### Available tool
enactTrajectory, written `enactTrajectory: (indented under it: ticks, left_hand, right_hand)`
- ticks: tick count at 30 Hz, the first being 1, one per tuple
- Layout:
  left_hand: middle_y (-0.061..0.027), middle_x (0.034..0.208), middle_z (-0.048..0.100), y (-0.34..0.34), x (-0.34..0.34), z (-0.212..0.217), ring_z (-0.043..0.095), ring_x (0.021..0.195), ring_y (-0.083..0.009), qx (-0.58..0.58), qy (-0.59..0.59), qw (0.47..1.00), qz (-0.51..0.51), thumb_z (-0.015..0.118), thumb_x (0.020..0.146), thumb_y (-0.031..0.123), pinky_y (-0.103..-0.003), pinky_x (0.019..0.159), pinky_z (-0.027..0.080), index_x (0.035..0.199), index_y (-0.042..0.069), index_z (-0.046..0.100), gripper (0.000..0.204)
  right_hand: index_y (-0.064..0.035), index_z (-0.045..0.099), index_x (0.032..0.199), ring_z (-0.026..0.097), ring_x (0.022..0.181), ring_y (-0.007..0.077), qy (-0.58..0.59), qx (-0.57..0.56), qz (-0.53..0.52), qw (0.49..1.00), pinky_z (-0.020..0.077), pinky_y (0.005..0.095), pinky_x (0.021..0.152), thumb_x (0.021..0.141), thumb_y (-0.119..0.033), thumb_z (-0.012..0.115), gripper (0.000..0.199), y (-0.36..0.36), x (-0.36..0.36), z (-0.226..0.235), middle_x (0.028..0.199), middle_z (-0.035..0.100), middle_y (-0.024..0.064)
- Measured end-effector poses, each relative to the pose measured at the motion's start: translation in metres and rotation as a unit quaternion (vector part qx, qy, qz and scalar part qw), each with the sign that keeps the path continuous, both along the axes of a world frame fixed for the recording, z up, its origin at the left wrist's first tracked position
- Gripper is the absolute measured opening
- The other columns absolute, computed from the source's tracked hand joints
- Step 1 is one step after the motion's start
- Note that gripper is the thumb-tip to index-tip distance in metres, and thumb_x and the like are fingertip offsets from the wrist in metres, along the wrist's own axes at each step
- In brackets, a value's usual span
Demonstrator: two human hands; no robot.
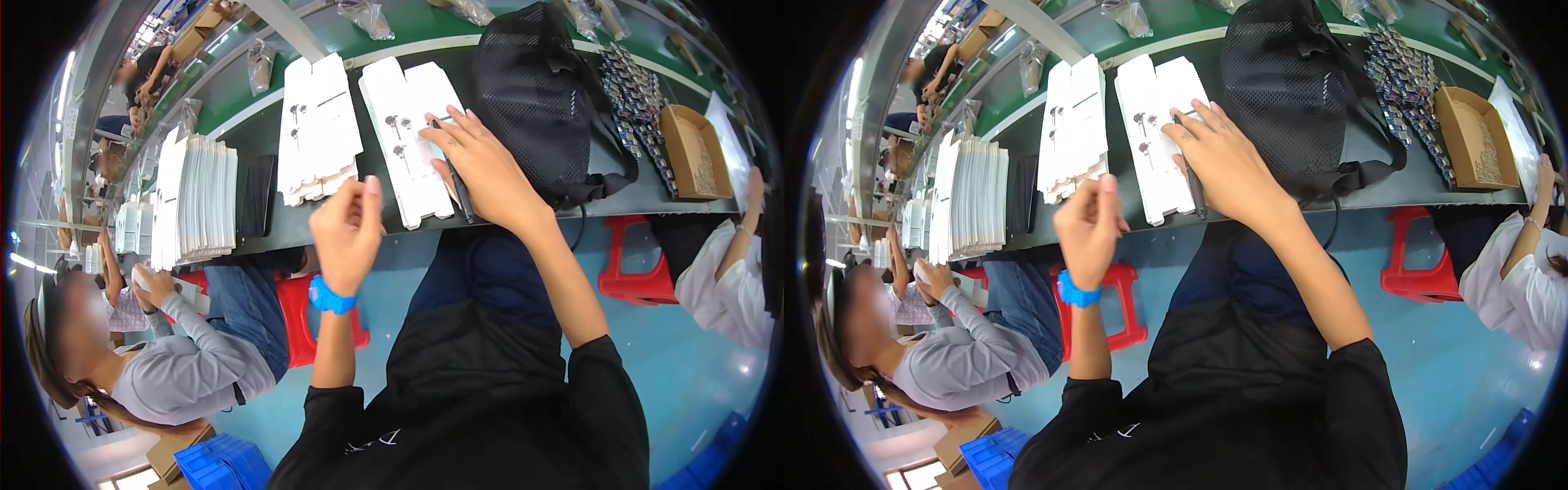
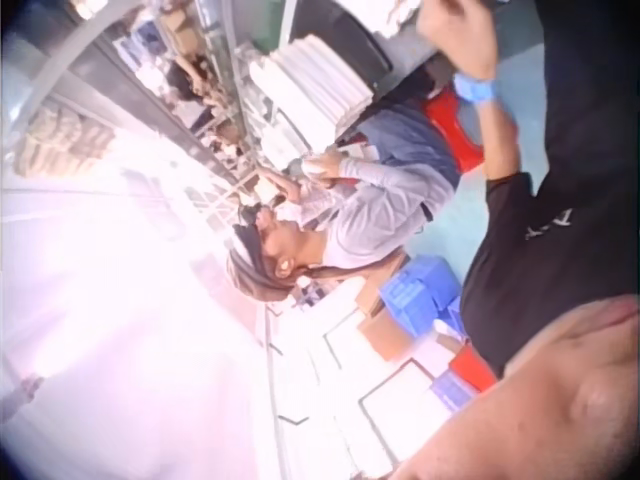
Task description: Marking earphone packaging boxes with a black marker at an assembly line.
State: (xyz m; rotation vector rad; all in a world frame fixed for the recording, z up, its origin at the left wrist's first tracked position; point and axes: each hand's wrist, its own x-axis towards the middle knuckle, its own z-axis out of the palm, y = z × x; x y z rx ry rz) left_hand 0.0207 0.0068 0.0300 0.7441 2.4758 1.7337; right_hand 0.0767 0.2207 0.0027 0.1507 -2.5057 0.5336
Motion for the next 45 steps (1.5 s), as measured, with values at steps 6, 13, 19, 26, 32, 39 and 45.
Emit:
enactTrajectory:
  ticks: [6, 13, 19, 26, 32, 39, 45]
  left_hand:
    - [-0.0029, 0.056, 0.057, 0.013, -0.030, -0.013, 0.049, 0.039, -0.0089, -0.073, -0.090, 0.993, -0.028, 0.061, 0.106, 0.026, -0.030, 0.036, 0.035, 0.091, -0.001, 0.060, 0.032]
    - [-0.0025, 0.054, 0.055, 0.017, -0.033, -0.014, 0.049, 0.037, -0.0100, -0.115, -0.092, 0.988, -0.038, 0.063, 0.105, 0.026, -0.030, 0.037, 0.034, 0.090, 0.001, 0.060, 0.030]
    - [-0.0020, 0.054, 0.054, 0.019, -0.031, -0.016, 0.048, 0.038, -0.0091, -0.106, -0.069, 0.992, -0.017, 0.065, 0.103, 0.026, -0.030, 0.041, 0.033, 0.089, 0.002, 0.060, 0.028]
    - [-0.0027, 0.055, 0.055, 0.020, -0.033, -0.020, 0.047, 0.041, -0.0100, -0.099, -0.030, 0.995, -0.015, 0.065, 0.103, 0.024, -0.032, 0.044, 0.034, 0.090, 0.003, 0.061, 0.026]
    - [0.0003, 0.056, 0.055, 0.018, -0.033, -0.018, 0.047, 0.042, -0.0064, -0.103, -0.062, 0.993, -0.020, 0.066, 0.103, 0.026, -0.028, 0.042, 0.034, 0.091, 0.004, 0.062, 0.026]
    - [0.0007, 0.057, 0.056, 0.019, -0.031, -0.020, 0.047, 0.042, -0.0059, -0.105, -0.055, 0.993, -0.011, 0.068, 0.102, 0.027, -0.028, 0.043, 0.034, 0.091, 0.004, 0.063, 0.026]
    - [0.0003, 0.056, 0.056, 0.021, -0.028, -0.022, 0.047, 0.044, -0.0055, -0.099, -0.050, 0.994, 0.006, 0.069, 0.101, 0.027, -0.028, 0.047, 0.034, 0.090, 0.005, 0.063, 0.026]
  right_hand:
    - [-0.0018, 0.056, 0.136, 0.044, 0.145, 0.0413, -0.002, 0.017, 0.017, 1.000, 0.0317, 0.0499, 0.124, 0.099, -0.010, 0.060, 0.038, -0.002, 0.000, 0.005, 0.144, 0.058, 0.0221]
    - [-0.0040, 0.057, 0.136, 0.045, 0.144, 0.0395, -0.027, -0.026, 0.010, 0.999, 0.0348, 0.0499, 0.122, 0.100, -0.017, 0.062, 0.039, -0.003, 0.004, 0.014, 0.146, 0.058, 0.0184]
    - [-0.0044, 0.058, 0.135, 0.046, 0.143, 0.0397, -0.030, -0.002, -0.022, 0.999, 0.0362, 0.0491, 0.121, 0.100, -0.017, 0.064, 0.038, -0.013, 0.010, 0.007, 0.146, 0.058, 0.0172]
    - [-0.0042, 0.073, 0.122, 0.068, 0.085, 0.0137, 0.018, -0.388, 0.132, 0.912, 0.0538, 0.0284, 0.079, 0.103, -0.012, 0.062, 0.023, -0.013, -0.004, 0.023, 0.091, 0.075, 0.0078]
    - [-0.0004, 0.075, 0.104, 0.067, 0.069, 0.0102, -0.067, -0.432, 0.143, 0.888, 0.0498, 0.0242, 0.061, 0.094, -0.018, 0.071, 0.021, -0.018, -0.018, 0.002, 0.074, 0.070, 0.0084]
    - [0.0005, 0.068, 0.087, 0.063, 0.054, 0.0120, -0.053, -0.395, 0.114, 0.910, 0.0483, 0.0270, 0.054, 0.086, -0.017, 0.075, 0.018, -0.016, -0.015, -0.003, 0.060, 0.065, 0.0076]
    - [0.0010, 0.066, 0.083, 0.055, 0.063, 0.0010, -0.070, -0.366, 0.110, 0.921, 0.0434, 0.0188, 0.056, 0.091, -0.011, 0.076, 0.017, -0.015, -0.010, -0.005, 0.070, 0.061, -0.0032]
